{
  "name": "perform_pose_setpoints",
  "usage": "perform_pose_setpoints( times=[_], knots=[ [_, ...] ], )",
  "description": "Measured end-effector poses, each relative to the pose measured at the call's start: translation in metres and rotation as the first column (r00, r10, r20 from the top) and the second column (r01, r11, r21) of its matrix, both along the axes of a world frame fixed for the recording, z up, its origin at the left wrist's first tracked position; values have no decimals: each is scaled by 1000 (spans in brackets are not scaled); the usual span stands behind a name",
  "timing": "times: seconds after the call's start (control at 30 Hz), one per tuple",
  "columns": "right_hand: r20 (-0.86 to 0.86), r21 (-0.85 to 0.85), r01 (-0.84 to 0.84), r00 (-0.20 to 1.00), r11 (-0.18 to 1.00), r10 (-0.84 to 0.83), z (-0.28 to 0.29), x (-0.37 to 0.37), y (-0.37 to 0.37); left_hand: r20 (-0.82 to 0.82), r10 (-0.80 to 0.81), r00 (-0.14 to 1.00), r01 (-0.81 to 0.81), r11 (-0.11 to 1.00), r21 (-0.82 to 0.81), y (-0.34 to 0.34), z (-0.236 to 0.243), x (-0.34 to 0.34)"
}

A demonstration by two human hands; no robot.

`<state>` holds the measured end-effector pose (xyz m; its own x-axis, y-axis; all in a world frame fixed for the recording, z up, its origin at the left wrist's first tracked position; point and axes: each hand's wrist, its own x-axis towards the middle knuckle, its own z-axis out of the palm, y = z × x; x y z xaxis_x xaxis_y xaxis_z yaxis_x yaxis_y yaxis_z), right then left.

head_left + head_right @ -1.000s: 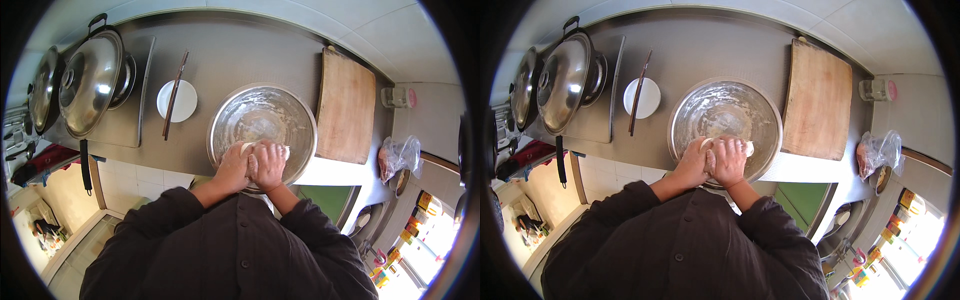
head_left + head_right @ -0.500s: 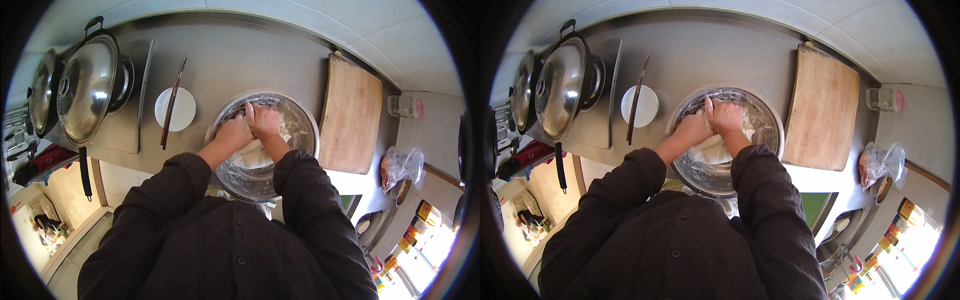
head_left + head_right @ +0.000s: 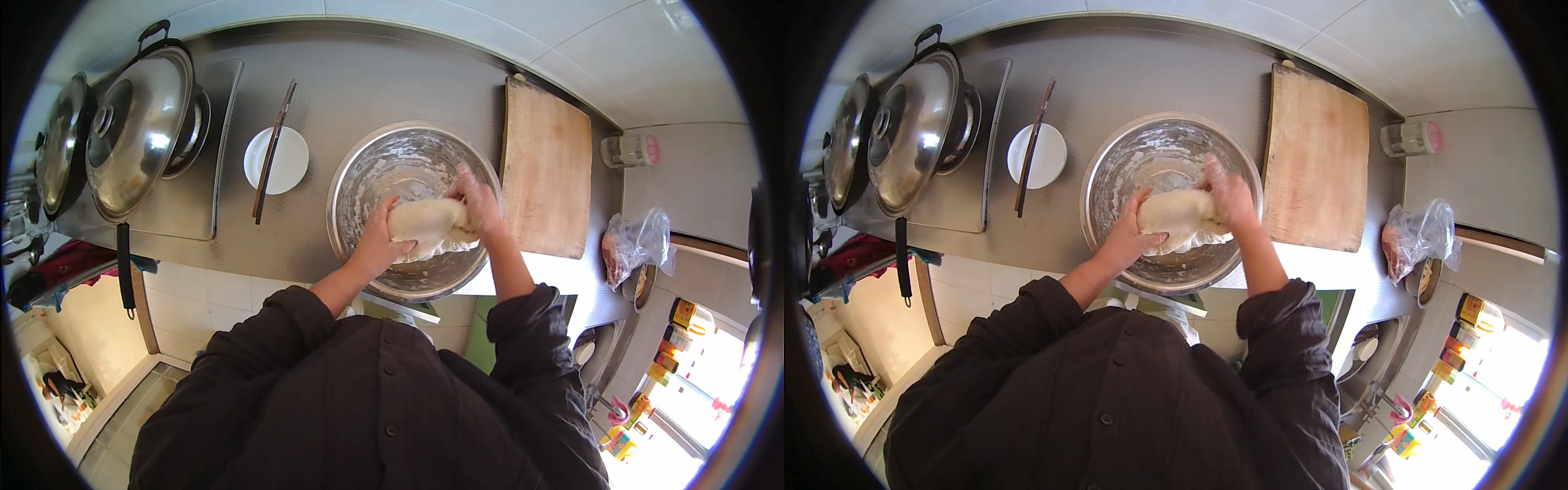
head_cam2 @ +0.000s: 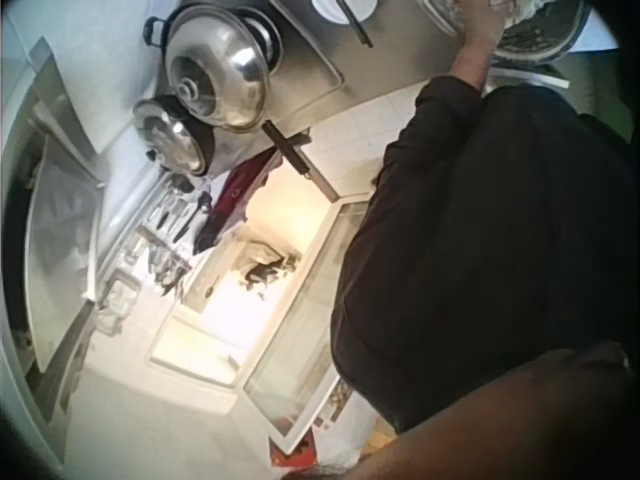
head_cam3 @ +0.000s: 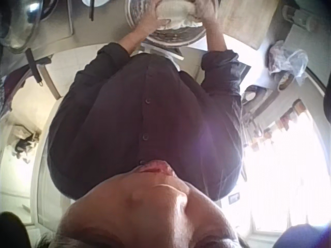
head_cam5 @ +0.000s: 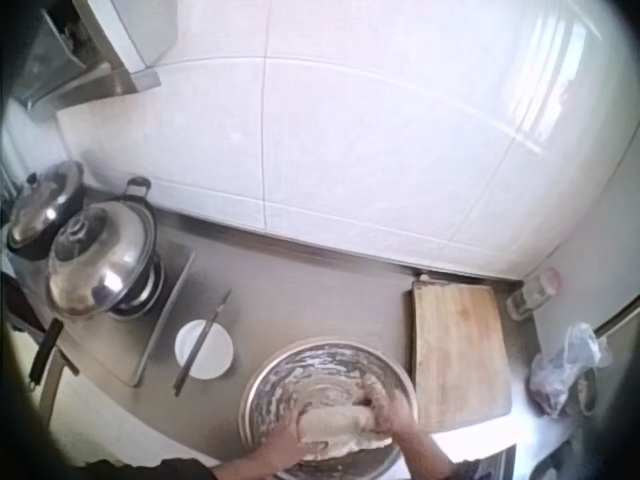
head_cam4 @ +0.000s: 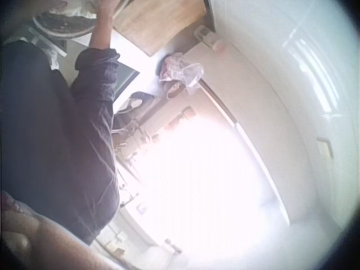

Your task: The person kneads a ball of dough in a metal bowl using both hands, repeatedly folding and pressing it. The person briefly uses chopsticks to scrape the bowl's interior and then resumes kneading by hand.

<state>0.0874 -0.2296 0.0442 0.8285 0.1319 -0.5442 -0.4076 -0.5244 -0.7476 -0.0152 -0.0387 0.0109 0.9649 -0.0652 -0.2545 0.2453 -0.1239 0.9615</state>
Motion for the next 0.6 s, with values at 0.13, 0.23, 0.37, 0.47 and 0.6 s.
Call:
perform_pose_setpoints(
  times=[0.13,0.23,0.37,0.47,0.6],
  knots=[
    [543,-477,-131,734,869,408,23,-68,43,136,-165,977,111,934,339,2,13,-26],
    [661,-470,-76,630,880,407,12,-102,71,147,-141,979,32,821,570,0,-14,-43],
    [673,-458,-111,605,882,426,-29,-87,69,-67,-164,984,172,795,581,6,-5,-13],
    [630,-451,-151,645,880,434,-49,-44,70,-216,-153,964,260,703,662,8,-7,23],
    [705,-462,-66,579,885,411,-67,0,77,-390,-149,909,380,679,628,12,-6,66]
  ],
)
